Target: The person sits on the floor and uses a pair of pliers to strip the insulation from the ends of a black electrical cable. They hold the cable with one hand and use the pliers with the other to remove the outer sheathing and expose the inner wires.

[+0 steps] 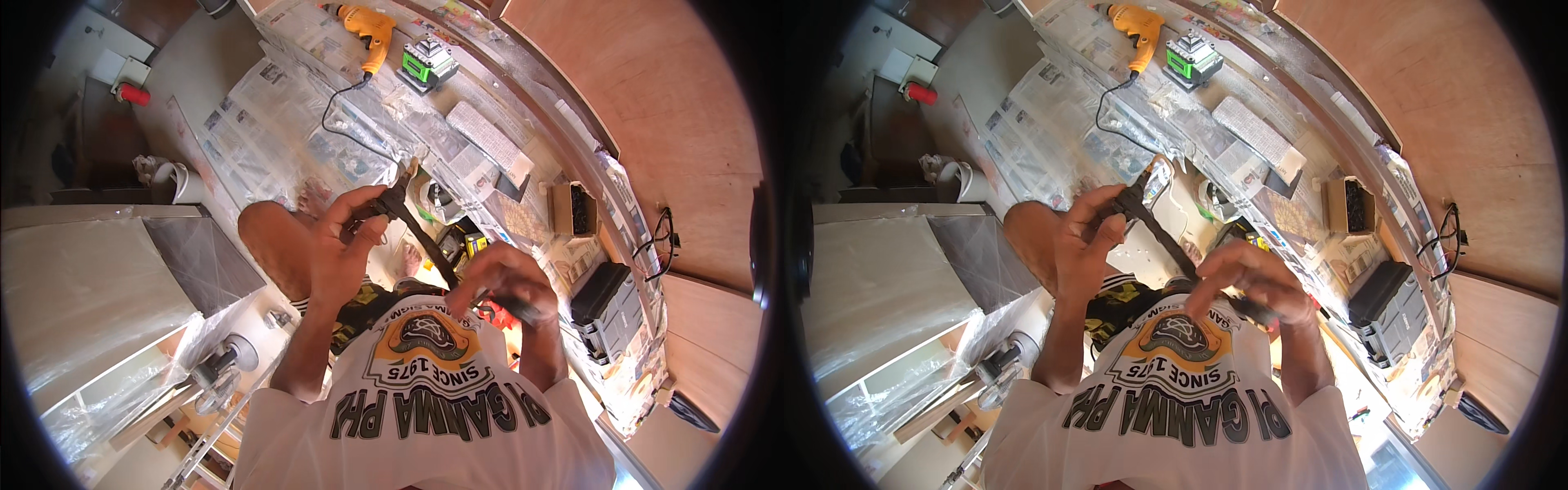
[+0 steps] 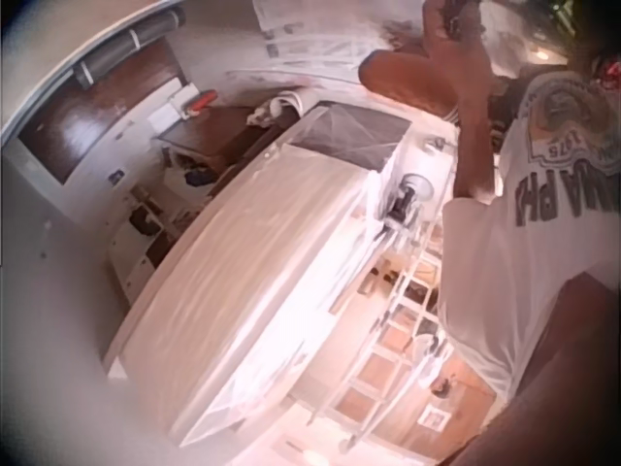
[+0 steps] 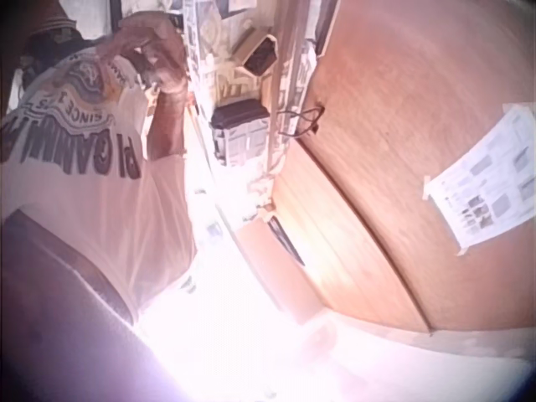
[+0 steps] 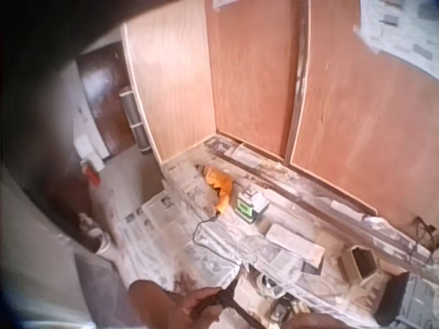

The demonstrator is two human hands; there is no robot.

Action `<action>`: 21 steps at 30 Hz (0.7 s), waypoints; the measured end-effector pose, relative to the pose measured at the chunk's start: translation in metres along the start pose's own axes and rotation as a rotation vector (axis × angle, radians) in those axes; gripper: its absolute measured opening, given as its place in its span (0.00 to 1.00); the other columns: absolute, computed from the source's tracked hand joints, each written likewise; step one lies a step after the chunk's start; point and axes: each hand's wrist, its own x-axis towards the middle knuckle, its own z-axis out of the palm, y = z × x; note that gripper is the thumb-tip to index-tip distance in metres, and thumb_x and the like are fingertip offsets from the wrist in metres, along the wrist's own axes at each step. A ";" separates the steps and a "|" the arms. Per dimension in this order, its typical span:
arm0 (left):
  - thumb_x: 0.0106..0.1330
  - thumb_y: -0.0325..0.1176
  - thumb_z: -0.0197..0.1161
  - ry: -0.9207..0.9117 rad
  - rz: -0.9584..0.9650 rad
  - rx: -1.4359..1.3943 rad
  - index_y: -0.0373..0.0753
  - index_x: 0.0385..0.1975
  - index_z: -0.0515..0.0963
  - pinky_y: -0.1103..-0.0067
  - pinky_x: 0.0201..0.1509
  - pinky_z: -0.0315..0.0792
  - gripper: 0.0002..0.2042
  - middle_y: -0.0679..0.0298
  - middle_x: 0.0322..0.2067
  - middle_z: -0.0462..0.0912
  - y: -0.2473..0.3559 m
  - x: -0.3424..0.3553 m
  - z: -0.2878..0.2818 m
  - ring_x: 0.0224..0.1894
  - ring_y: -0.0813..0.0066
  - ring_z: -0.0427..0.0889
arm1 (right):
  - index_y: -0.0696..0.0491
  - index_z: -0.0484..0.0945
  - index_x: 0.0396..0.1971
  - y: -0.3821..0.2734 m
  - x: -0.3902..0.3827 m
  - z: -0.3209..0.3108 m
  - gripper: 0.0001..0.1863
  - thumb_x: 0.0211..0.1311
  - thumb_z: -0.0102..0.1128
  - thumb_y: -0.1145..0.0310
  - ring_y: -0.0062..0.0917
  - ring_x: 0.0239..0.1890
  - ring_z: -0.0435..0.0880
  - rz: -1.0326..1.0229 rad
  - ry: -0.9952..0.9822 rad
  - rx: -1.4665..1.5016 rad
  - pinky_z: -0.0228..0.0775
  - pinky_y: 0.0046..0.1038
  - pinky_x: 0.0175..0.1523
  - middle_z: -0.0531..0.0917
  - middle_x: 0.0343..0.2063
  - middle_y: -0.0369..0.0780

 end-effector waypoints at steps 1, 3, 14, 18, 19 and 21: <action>0.74 0.25 0.66 -0.013 0.011 0.021 0.31 0.62 0.77 0.86 0.43 0.73 0.18 0.65 0.46 0.85 0.005 0.001 0.003 0.40 0.86 0.77 | 0.67 0.66 0.62 0.004 -0.001 -0.003 0.46 0.68 0.58 0.34 0.47 0.44 0.91 0.079 0.096 -0.059 0.84 0.47 0.53 0.85 0.47 0.63; 0.72 0.23 0.67 -0.072 0.009 0.002 0.31 0.63 0.75 0.85 0.46 0.76 0.20 0.63 0.49 0.85 0.006 0.003 0.007 0.44 0.84 0.80 | 0.62 0.66 0.68 0.014 0.013 -0.011 0.42 0.74 0.53 0.38 0.40 0.49 0.89 0.031 0.176 0.019 0.86 0.36 0.44 0.78 0.60 0.56; 0.67 0.18 0.70 -0.050 0.063 0.002 0.31 0.55 0.73 0.83 0.48 0.79 0.19 0.60 0.47 0.84 0.000 0.000 0.016 0.46 0.80 0.84 | 0.54 0.87 0.44 0.014 0.071 0.015 0.13 0.66 0.73 0.62 0.35 0.39 0.83 -0.168 0.470 -1.064 0.73 0.39 0.52 0.82 0.38 0.43; 0.66 0.17 0.70 -0.013 0.119 0.096 0.31 0.55 0.74 0.83 0.47 0.80 0.19 0.60 0.46 0.84 -0.005 0.002 0.017 0.45 0.79 0.85 | 0.55 0.82 0.38 -0.007 0.065 0.027 0.09 0.68 0.70 0.65 0.40 0.40 0.85 -0.103 0.364 -1.171 0.70 0.47 0.61 0.84 0.34 0.42; 0.66 0.17 0.70 -0.026 0.117 0.140 0.31 0.56 0.74 0.83 0.48 0.80 0.19 0.60 0.46 0.85 -0.006 0.002 0.016 0.45 0.79 0.85 | 0.55 0.81 0.37 -0.012 0.063 0.031 0.09 0.69 0.69 0.66 0.40 0.40 0.86 -0.029 0.327 -1.136 0.68 0.49 0.63 0.85 0.32 0.42; 0.67 0.17 0.70 -0.030 0.107 0.161 0.31 0.56 0.74 0.82 0.48 0.81 0.19 0.60 0.46 0.85 -0.007 0.003 0.017 0.46 0.79 0.85 | 0.56 0.78 0.36 -0.015 0.065 0.042 0.09 0.71 0.66 0.67 0.43 0.34 0.85 -0.037 0.327 -1.061 0.73 0.46 0.50 0.83 0.26 0.44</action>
